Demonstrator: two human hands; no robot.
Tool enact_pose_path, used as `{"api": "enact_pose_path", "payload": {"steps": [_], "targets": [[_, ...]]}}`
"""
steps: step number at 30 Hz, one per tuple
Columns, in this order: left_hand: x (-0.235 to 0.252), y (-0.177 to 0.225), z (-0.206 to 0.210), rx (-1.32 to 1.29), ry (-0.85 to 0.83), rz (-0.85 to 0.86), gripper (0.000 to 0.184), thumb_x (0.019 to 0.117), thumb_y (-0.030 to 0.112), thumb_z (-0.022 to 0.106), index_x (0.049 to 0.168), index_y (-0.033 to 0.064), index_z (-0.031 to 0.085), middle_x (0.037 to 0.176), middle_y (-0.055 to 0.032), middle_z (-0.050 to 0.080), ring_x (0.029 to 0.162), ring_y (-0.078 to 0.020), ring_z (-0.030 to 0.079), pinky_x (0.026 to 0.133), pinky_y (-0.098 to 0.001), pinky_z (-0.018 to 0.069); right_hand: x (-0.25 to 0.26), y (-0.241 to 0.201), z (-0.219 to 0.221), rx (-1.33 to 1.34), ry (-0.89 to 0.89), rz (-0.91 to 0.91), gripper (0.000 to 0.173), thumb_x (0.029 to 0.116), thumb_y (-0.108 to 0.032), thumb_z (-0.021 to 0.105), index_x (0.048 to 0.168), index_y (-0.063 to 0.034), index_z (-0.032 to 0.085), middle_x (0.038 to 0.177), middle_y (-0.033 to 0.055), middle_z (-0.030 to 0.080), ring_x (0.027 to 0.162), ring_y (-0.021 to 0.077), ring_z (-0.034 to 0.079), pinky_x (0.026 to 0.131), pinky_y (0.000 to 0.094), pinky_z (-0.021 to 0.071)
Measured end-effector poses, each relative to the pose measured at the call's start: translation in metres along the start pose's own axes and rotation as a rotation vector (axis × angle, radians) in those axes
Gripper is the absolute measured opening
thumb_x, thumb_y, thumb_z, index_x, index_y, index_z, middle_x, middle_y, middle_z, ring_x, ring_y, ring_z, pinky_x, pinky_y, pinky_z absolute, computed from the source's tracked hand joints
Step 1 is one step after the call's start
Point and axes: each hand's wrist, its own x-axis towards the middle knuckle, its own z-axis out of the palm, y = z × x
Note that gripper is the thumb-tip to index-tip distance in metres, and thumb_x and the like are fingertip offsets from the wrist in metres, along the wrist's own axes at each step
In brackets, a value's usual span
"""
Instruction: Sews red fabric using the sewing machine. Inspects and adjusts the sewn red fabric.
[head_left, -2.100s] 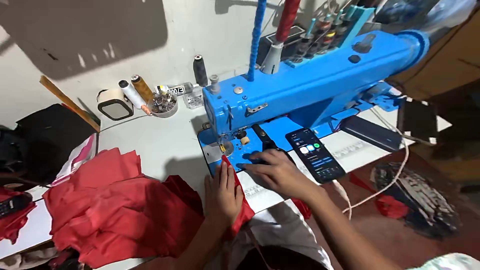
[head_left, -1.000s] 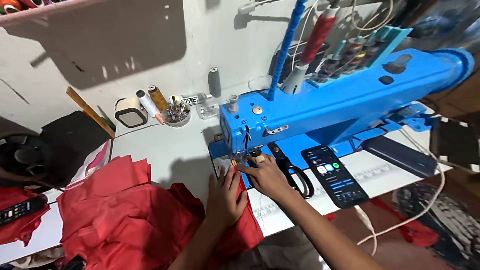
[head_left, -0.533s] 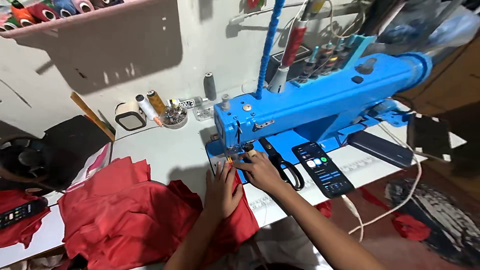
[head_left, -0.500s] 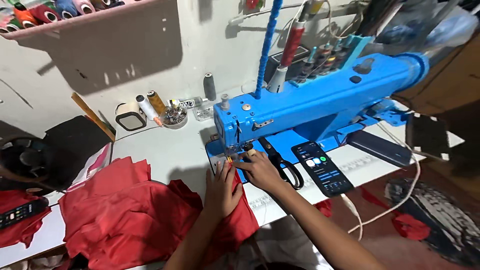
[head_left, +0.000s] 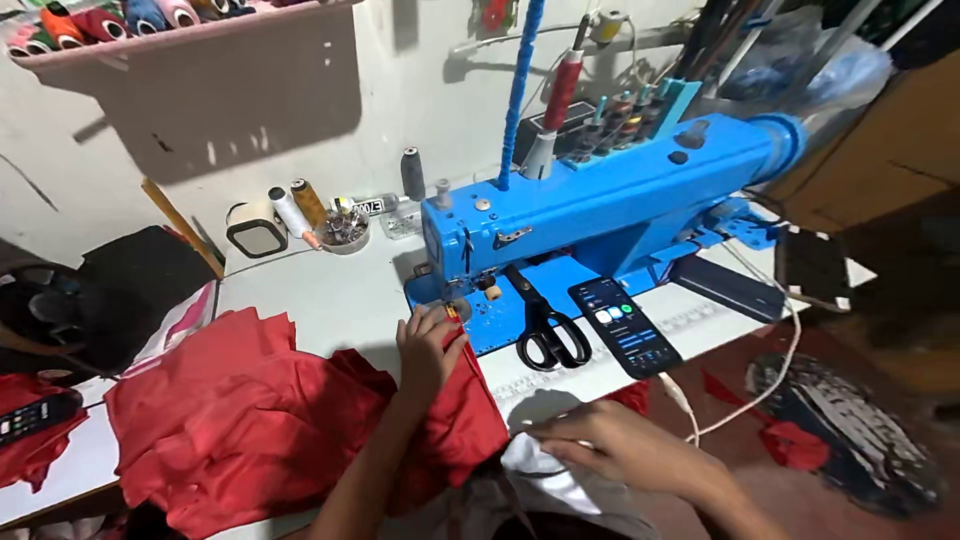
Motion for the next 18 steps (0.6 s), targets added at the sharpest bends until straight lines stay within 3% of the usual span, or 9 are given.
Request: {"api": "enact_pose_path", "payload": {"steps": [1, 2, 4, 7, 10, 12, 14, 18], "targets": [[0.003, -0.003, 0.001, 0.009, 0.024, 0.013, 0.035, 0.0955, 0.039, 0.066, 0.112, 0.0095, 0.076, 0.137, -0.0146, 0.065, 0.144, -0.0429, 0.043, 0.116, -0.0732, 0.0202, -0.007, 0.0, -0.01, 0.044, 0.086, 0.013, 0.035, 0.1045, -0.033, 0.052, 0.112, -0.0117, 0.079, 0.081, 0.0038, 0.076, 0.068, 0.0155, 0.072, 0.063, 0.0405, 0.0599], [0.005, -0.007, 0.002, 0.038, 0.053, 0.037, 0.038, 0.093, 0.041, 0.069, 0.111, 0.0077, 0.075, 0.133, -0.0148, 0.067, 0.143, -0.0423, 0.045, 0.115, -0.074, 0.0204, -0.012, 0.003, -0.023, 0.04, 0.2, 0.055, 0.036, 0.1041, -0.034, 0.051, 0.11, -0.0106, 0.079, 0.08, 0.003, 0.076, 0.066, 0.0117, 0.071, 0.063, 0.0361, 0.0604], [0.009, -0.014, 0.001, 0.107, 0.063, 0.086, 0.046, 0.0918, 0.047, 0.069, 0.111, 0.0054, 0.072, 0.127, -0.0142, 0.07, 0.141, -0.0413, 0.047, 0.115, -0.0738, 0.0205, -0.02, 0.016, -0.062, -0.038, 0.446, 0.191, 0.037, 0.1044, -0.029, 0.051, 0.109, -0.0023, 0.077, 0.091, 0.0088, 0.077, 0.079, 0.0132, 0.073, 0.075, 0.0364, 0.062], [0.012, -0.025, 0.0, 0.172, 0.037, 0.149, 0.053, 0.0934, 0.054, 0.064, 0.108, 0.0033, 0.071, 0.124, -0.0152, 0.071, 0.14, -0.0416, 0.05, 0.116, -0.0717, 0.0228, -0.021, 0.068, -0.136, -0.191, 0.824, 0.366, 0.04, 0.1071, -0.024, 0.049, 0.116, 0.0086, 0.069, 0.103, 0.0255, 0.071, 0.092, 0.0302, 0.07, 0.087, 0.05, 0.0556], [0.012, -0.028, 0.0, 0.201, 0.04, 0.156, 0.057, 0.0938, 0.058, 0.061, 0.112, 0.0041, 0.071, 0.123, -0.0135, 0.072, 0.137, -0.0381, 0.053, 0.117, -0.0712, 0.0214, -0.003, 0.131, -0.213, -0.269, 1.044, 0.552, 0.05, 0.1103, -0.033, 0.041, 0.126, 0.0095, 0.061, 0.116, 0.033, 0.065, 0.104, 0.0425, 0.066, 0.096, 0.0581, 0.0507], [0.01, -0.026, 0.0, 0.232, 0.043, 0.137, 0.064, 0.0942, 0.06, 0.058, 0.125, 0.0055, 0.069, 0.133, -0.0126, 0.068, 0.141, -0.0381, 0.049, 0.118, -0.0723, 0.0191, 0.019, 0.151, -0.254, -0.28, 1.058, 0.713, 0.053, 0.1087, -0.035, 0.042, 0.132, 0.0098, 0.058, 0.127, 0.0372, 0.06, 0.119, 0.0508, 0.059, 0.103, 0.0648, 0.0406], [0.009, -0.024, 0.0, 0.269, 0.029, 0.125, 0.067, 0.0954, 0.062, 0.055, 0.134, 0.0084, 0.066, 0.141, -0.0112, 0.064, 0.145, -0.0395, 0.044, 0.117, -0.0748, 0.0168, 0.037, 0.166, -0.283, -0.226, 0.925, 0.835, 0.057, 0.1083, -0.04, 0.045, 0.138, 0.0087, 0.054, 0.134, 0.0392, 0.056, 0.128, 0.0563, 0.051, 0.106, 0.0714, 0.0346], [0.012, -0.023, 0.001, 0.303, 0.034, 0.14, 0.066, 0.0952, 0.063, 0.054, 0.135, 0.0119, 0.067, 0.141, -0.0113, 0.064, 0.143, -0.0428, 0.046, 0.114, -0.078, 0.0186, 0.063, 0.207, -0.315, -0.183, 0.712, 0.966, 0.068, 0.1041, -0.048, 0.055, 0.129, 0.0151, 0.058, 0.133, 0.0443, 0.053, 0.13, 0.0599, 0.047, 0.105, 0.0763, 0.0313]]}}
